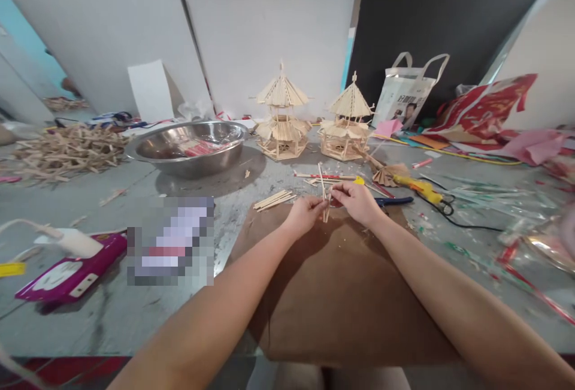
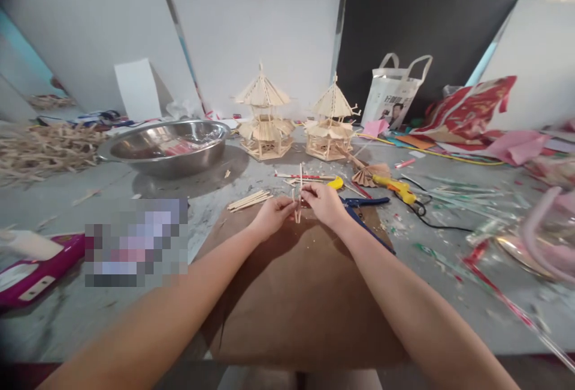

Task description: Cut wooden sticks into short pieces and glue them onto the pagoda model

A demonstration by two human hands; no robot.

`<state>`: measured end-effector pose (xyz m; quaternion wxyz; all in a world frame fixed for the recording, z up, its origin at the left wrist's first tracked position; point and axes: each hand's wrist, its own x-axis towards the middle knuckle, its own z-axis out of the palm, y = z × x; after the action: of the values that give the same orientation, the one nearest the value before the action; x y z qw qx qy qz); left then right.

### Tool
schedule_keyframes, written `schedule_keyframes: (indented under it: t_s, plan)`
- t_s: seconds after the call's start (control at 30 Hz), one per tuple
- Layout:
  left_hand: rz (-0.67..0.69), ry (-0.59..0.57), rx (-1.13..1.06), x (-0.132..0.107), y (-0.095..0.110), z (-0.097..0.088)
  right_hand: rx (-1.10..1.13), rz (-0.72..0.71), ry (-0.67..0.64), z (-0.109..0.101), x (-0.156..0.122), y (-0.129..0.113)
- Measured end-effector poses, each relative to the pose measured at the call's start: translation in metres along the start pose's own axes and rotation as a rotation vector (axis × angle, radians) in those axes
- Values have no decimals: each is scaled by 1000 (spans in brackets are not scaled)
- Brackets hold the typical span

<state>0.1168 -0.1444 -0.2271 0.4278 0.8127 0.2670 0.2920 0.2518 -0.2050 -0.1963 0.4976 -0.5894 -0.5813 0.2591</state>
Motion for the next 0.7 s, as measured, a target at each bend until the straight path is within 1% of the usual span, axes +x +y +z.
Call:
schedule_keyframes:
  t_s: [0.1,0.2,0.3,0.4,0.53,0.7]
  plan:
    - [31,-57,89,-2,4,-2,31,-5,-19,5,-6,5]
    - [37,-83,163,-3,6,-2,-32,-27,-25,5,-9,7]
    - [48,-95,226,-3,7,-2,-71,-15,-21,3,-12,8]
    - [44,-116,242,-3,8,-2,-83,-23,-24,2,-13,9]
    - [21,-117,246,-3,8,-1,-93,-15,-9,2,-14,8]
    - [2,-133,196,-2,6,-1,-32,14,8,4,-13,9]
